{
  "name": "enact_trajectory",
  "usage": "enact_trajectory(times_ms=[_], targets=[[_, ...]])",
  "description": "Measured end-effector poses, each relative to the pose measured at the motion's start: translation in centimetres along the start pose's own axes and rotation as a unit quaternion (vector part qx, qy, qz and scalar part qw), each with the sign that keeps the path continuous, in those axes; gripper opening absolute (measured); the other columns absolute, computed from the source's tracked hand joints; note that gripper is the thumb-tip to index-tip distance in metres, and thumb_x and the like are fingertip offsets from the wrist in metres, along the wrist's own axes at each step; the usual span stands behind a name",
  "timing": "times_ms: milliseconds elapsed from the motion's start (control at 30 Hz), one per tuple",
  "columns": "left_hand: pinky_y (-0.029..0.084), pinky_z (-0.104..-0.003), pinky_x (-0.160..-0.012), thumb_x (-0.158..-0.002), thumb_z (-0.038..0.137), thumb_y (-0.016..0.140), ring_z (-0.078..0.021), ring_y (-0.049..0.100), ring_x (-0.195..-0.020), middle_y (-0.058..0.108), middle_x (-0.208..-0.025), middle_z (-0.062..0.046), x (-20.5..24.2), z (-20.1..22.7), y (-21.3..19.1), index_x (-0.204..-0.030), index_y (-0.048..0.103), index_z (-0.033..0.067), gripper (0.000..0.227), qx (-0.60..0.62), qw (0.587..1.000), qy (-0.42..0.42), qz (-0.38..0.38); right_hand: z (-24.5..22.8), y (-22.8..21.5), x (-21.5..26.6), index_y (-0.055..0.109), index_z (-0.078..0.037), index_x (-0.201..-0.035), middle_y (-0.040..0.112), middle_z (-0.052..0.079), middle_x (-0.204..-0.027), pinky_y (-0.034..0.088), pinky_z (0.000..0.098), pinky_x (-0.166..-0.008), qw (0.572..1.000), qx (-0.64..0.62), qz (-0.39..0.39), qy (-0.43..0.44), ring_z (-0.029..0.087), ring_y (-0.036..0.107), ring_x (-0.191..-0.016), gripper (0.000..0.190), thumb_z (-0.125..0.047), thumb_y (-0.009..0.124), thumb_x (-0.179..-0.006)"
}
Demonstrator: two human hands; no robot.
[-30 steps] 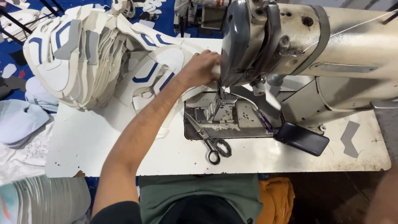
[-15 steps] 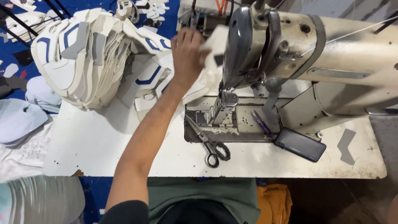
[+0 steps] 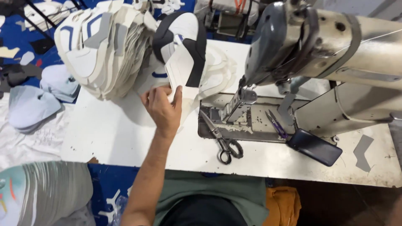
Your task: The person aligns white and black shoe components under a sewing machine and stitches them together. They trim excess thread with scissors, then repeat the process with additional white shoe parts featuring blue markings, stacking finished pieces on the table.
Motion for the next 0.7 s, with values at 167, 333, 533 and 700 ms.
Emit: enact_trajectory(times_ms=[167, 333, 533, 700], targets=[[0.043, -0.037, -0.089, -0.096, 0.017, 0.082, -0.0192, 0.053, -0.083, 0.060, -0.088, -0.004, 4.4, -1.3, 0.9, -0.096, 0.055, 0.0058, 0.030, 0.112, 0.977, -0.178, 0.047, 3.4, 7.0, 3.5, 0.059, 0.000, -0.119, 0.062, 0.013, -0.109, 0.048, 0.0378, -0.080, 0.999, -0.018, -0.026, 0.030, 0.023, 0.058, -0.095, 0.024, 0.001, 0.054, -0.096], [0.039, -0.025, -0.076, -0.097, 0.019, 0.082, -0.0100, 0.042, -0.081, 0.049, -0.090, 0.002, 6.4, -2.4, 1.0, -0.098, 0.052, 0.0078, 0.032, 0.353, 0.863, -0.355, 0.069, -10.8, 25.7, 13.7, 0.060, -0.001, -0.117, 0.063, 0.013, -0.107, 0.048, 0.0376, -0.077, 0.997, -0.019, -0.063, 0.044, 0.022, 0.058, -0.092, 0.024, 0.000, 0.055, -0.094], [0.045, -0.024, -0.087, -0.090, 0.011, 0.083, -0.0098, 0.053, -0.091, 0.058, -0.100, -0.001, 3.9, -3.7, -0.1, -0.116, 0.056, 0.0057, 0.038, 0.563, 0.718, -0.407, 0.043, -24.5, 40.3, 23.7, 0.063, -0.004, -0.116, 0.065, 0.017, -0.106, 0.055, 0.0461, -0.080, 0.967, 0.142, -0.150, -0.148, 0.035, 0.066, -0.091, 0.041, -0.004, 0.074, -0.076], [0.050, -0.029, -0.104, -0.090, 0.008, 0.078, -0.0156, 0.066, -0.112, 0.071, -0.123, -0.011, 2.3, -3.2, -1.5, -0.136, 0.055, -0.0006, 0.052, 0.592, 0.714, -0.373, -0.007, -23.3, 39.6, 21.9, 0.061, 0.001, -0.110, 0.064, 0.020, -0.095, 0.055, 0.0551, -0.080, 0.942, 0.251, -0.109, -0.195, 0.046, 0.065, -0.088, 0.046, -0.011, 0.081, -0.071]])
Point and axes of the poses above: each hand's wrist, its own x-axis away from the middle knuckle, its own y-axis out of the palm, z = x × y, the point moved 1 cm from there along -x, towards the middle knuckle
